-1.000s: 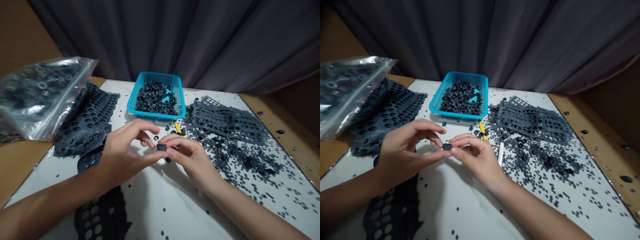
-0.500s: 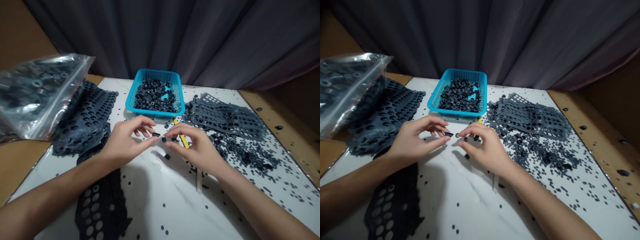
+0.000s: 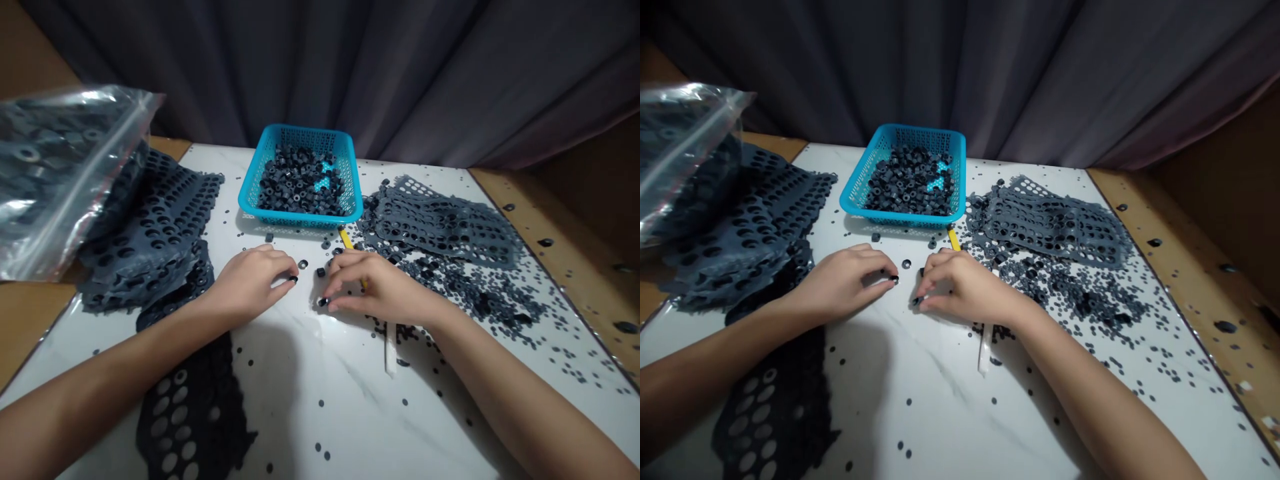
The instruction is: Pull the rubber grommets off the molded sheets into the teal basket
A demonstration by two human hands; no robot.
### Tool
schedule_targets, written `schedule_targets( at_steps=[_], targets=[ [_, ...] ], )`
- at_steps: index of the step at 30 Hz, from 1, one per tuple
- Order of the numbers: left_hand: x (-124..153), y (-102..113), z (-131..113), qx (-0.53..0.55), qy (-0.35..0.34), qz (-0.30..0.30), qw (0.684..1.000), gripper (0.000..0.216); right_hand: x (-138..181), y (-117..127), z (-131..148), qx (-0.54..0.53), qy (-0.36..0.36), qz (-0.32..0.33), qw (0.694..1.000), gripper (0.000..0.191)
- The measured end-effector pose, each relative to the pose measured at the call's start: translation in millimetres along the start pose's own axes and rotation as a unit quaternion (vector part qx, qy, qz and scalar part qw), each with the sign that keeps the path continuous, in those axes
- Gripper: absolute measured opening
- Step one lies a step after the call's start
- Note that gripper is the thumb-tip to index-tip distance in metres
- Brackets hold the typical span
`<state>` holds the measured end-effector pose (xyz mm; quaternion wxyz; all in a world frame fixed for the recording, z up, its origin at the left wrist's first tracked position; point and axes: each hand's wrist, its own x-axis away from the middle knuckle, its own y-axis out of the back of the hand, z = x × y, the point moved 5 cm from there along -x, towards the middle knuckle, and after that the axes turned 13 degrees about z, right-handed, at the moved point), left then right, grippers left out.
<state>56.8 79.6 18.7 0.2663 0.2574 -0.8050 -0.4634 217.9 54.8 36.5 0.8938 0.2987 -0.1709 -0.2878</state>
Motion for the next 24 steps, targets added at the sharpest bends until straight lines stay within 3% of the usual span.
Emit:
schedule_targets(
  at_steps=[5,10,12,14,17,21,24],
  targets=[
    [1,2,0,-0.022,0.028,0.019,0.999,0.02,4,12,-3,-0.167,0.049,-0.105,0.979,0.011],
    [9,23,17,-0.081,0.117,0.014,0.99,0.022,4,12,-5,-0.187,0.052,-0.153,0.969,0.012],
    [14,35,32,-0.115,0.18,0.003,0.977,0.022,3,11,-5,-0.127,0.029,-0.155,0.979,0.013],
    [16,44,46,-0.148,0.221,-0.005,0.964,0.024,3,10,-7,0.001,-0.021,-0.144,0.989,0.013],
    [13,46,60,-0.178,0.223,-0.019,0.958,0.029,5,12,-13,0.189,-0.1,-0.114,0.97,0.015],
    [-1,29,59,-0.146,0.15,-0.038,0.977,0.033,14,24,-14,0.241,-0.118,-0.136,0.954,0.016],
    [-6,21,57,-0.123,0.148,-0.071,0.979,0.027,18,29,-11,0.243,-0.111,-0.157,0.951,0.015]
  ],
)
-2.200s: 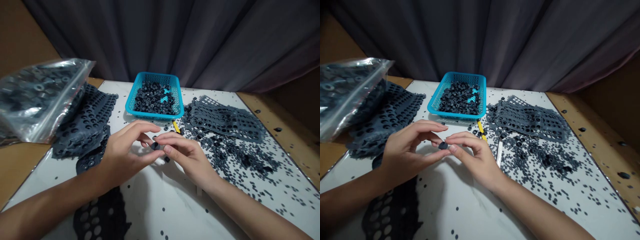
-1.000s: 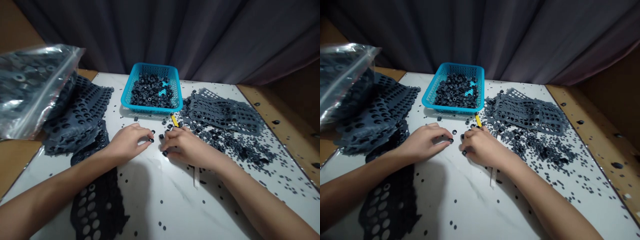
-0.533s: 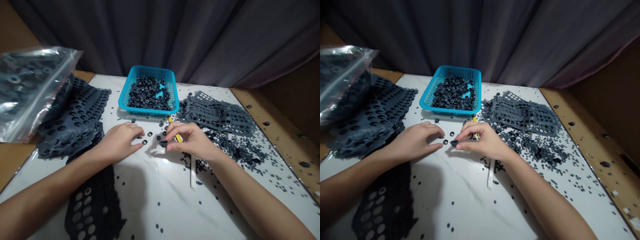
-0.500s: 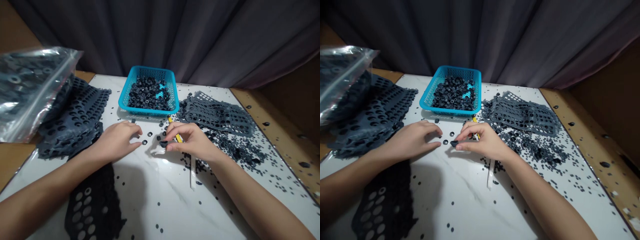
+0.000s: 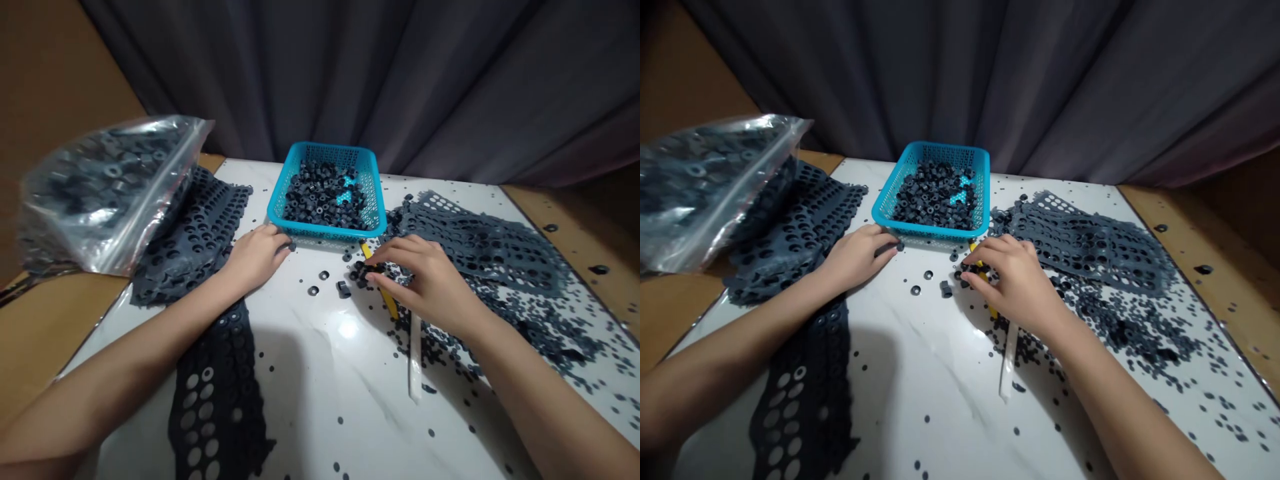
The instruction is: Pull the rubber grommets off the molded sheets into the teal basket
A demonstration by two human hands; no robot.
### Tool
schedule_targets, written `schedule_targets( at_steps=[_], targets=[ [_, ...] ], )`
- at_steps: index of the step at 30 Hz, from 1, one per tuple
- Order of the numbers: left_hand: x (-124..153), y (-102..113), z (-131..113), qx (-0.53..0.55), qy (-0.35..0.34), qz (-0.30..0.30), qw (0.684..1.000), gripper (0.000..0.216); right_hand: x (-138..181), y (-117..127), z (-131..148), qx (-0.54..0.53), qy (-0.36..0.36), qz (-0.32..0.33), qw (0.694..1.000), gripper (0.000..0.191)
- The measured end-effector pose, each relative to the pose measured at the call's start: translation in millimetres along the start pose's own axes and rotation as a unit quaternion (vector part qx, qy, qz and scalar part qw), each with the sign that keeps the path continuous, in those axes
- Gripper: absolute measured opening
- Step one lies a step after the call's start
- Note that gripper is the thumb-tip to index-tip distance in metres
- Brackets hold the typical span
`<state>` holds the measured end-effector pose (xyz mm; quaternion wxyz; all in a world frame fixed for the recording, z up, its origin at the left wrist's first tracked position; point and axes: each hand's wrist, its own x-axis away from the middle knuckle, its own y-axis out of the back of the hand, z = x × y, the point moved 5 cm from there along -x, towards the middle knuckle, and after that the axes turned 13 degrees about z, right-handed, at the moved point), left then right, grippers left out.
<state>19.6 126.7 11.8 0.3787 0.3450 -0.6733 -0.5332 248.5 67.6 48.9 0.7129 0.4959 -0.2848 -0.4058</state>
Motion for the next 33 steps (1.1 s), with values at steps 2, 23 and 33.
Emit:
schedule_targets(
  at_steps=[2,23,33],
  targets=[
    [1,1,-1,0.022,0.003,-0.023,0.999,0.025,0,-1,2,-0.007,0.006,-0.005,1.0,0.014],
    [11,-11,-41,0.417,-0.189,0.056,0.887,0.023,78,-43,-20,0.067,-0.061,0.059,0.994,0.022],
    [15,-42,-53,0.113,-0.218,0.038,0.969,0.083,87,-40,1,-0.057,-0.001,-0.087,0.995,0.011]
  ],
)
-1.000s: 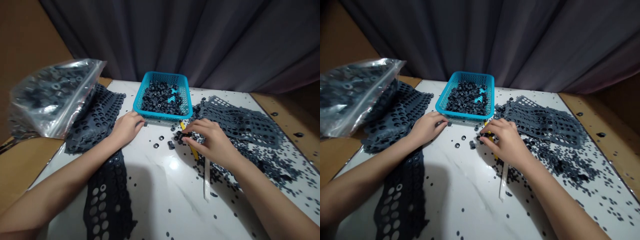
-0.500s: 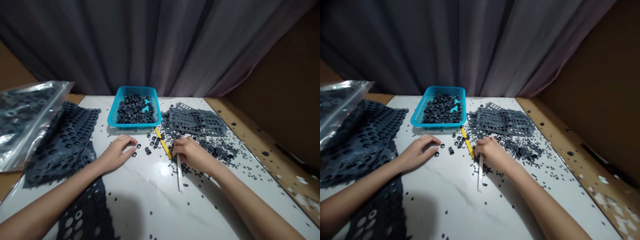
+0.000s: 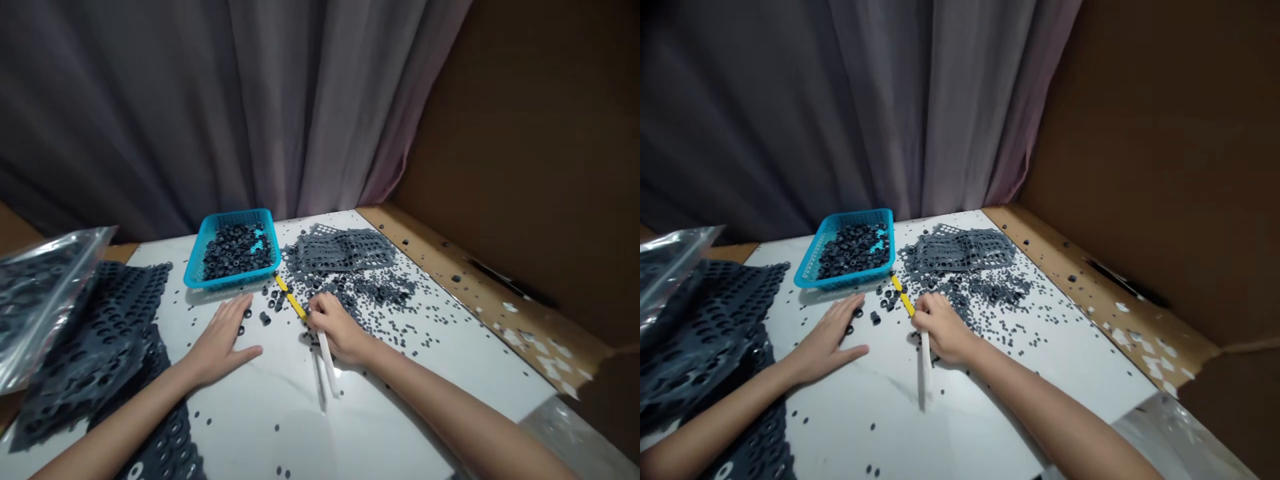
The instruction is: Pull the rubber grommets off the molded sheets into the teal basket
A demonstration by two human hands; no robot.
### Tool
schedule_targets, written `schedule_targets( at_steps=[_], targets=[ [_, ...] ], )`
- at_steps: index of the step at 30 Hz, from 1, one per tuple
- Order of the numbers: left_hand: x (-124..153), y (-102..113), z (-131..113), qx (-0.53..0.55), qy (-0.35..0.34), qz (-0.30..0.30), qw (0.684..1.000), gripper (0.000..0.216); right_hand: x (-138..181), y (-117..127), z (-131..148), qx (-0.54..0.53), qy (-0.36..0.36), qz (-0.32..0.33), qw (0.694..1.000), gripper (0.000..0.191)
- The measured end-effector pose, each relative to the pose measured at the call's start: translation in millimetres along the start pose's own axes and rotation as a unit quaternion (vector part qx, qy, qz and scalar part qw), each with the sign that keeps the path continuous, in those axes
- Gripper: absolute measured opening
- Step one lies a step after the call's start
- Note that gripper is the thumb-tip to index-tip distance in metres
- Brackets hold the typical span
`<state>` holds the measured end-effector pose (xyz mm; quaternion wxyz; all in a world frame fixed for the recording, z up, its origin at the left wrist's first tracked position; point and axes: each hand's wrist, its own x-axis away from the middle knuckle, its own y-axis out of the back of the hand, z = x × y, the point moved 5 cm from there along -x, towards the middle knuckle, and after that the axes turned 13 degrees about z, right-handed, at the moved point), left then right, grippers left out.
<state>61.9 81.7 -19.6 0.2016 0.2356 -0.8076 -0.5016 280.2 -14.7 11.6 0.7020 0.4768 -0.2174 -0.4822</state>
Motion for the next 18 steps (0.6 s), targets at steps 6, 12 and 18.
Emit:
schedule_targets(
  at_steps=[6,12,18],
  targets=[
    [-42,-8,-39,0.002,-0.023,-0.006,1.0,0.063,7,-11,19,-0.076,0.043,-0.026,0.996,0.004],
    [-42,10,-50,-0.017,0.005,-0.094,0.995,0.045,14,-11,31,-0.102,0.091,-0.077,0.988,0.014],
    [11,37,-17,-0.08,0.071,-0.108,0.988,0.027,15,-7,26,-0.17,0.086,-0.079,0.978,0.039]
  ],
)
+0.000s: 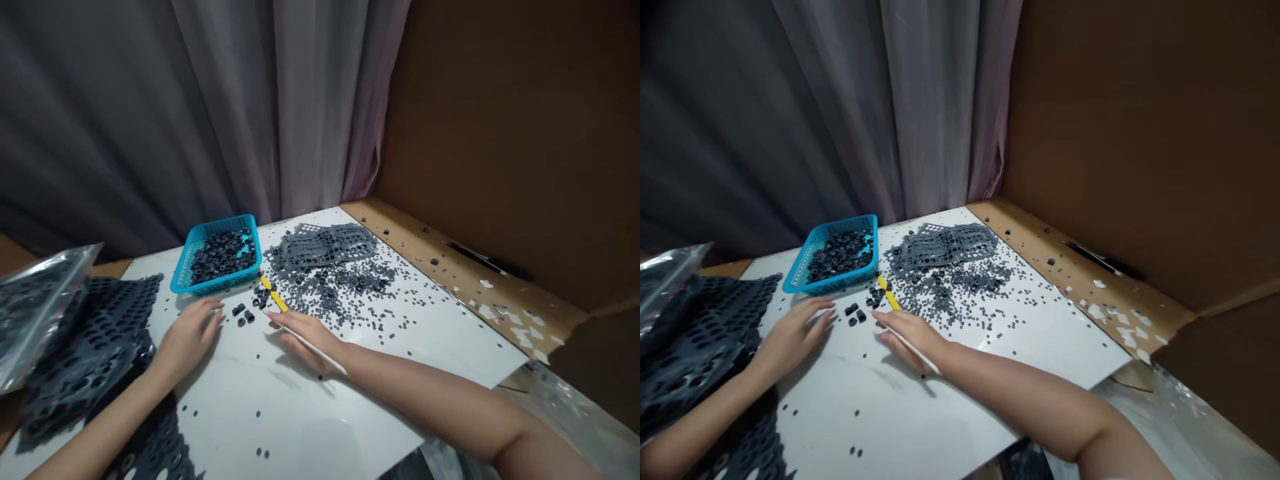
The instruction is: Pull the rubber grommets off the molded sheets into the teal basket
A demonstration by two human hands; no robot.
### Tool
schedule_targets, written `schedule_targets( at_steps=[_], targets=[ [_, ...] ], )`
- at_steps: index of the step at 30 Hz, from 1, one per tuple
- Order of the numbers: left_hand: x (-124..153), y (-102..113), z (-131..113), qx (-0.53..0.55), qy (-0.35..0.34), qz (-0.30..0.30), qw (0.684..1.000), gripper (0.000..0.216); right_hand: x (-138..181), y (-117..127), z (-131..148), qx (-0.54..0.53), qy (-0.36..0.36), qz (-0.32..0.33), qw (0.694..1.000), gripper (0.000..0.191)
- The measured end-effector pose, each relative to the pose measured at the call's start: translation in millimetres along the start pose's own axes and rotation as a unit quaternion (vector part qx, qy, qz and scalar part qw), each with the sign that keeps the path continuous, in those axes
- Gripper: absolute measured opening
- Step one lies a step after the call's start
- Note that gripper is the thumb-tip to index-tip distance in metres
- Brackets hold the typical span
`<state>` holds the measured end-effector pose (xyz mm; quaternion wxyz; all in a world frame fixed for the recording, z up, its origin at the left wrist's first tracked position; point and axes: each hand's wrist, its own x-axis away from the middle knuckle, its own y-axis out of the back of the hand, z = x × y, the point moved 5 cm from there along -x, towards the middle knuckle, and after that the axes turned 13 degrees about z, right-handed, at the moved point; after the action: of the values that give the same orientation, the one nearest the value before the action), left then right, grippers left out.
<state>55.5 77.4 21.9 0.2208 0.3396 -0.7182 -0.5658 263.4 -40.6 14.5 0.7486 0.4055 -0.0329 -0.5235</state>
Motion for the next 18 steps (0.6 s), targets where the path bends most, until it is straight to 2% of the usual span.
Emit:
schedule_targets(
  at_steps=[3,6,8,10,13,15,18],
  targets=[
    [41,23,21,-0.04,0.075,-0.011,0.996,0.025,2,2,-3,-0.029,-0.021,0.0,0.999,0.038],
    [98,43,30,-0.086,0.17,-0.037,0.981,0.025,6,7,-10,-0.044,-0.071,-0.042,0.996,0.031],
    [135,50,33,-0.11,0.227,-0.054,0.966,0.028,7,10,-16,-0.036,-0.104,-0.073,0.991,0.027],
    [161,49,39,-0.119,0.277,-0.06,0.952,0.031,5,10,-22,-0.019,-0.107,-0.077,0.991,0.027],
    [179,37,60,-0.074,0.354,-0.06,0.93,0.041,3,9,-28,0.008,-0.113,-0.079,0.99,0.025],
    [176,27,71,-0.014,0.347,-0.066,0.935,0.045,2,7,-28,0.024,-0.105,-0.069,0.992,0.024],
    [173,22,82,0.12,0.345,-0.144,0.92,0.036,3,8,-22,0.048,-0.088,-0.069,0.993,0.022]
  ],
)
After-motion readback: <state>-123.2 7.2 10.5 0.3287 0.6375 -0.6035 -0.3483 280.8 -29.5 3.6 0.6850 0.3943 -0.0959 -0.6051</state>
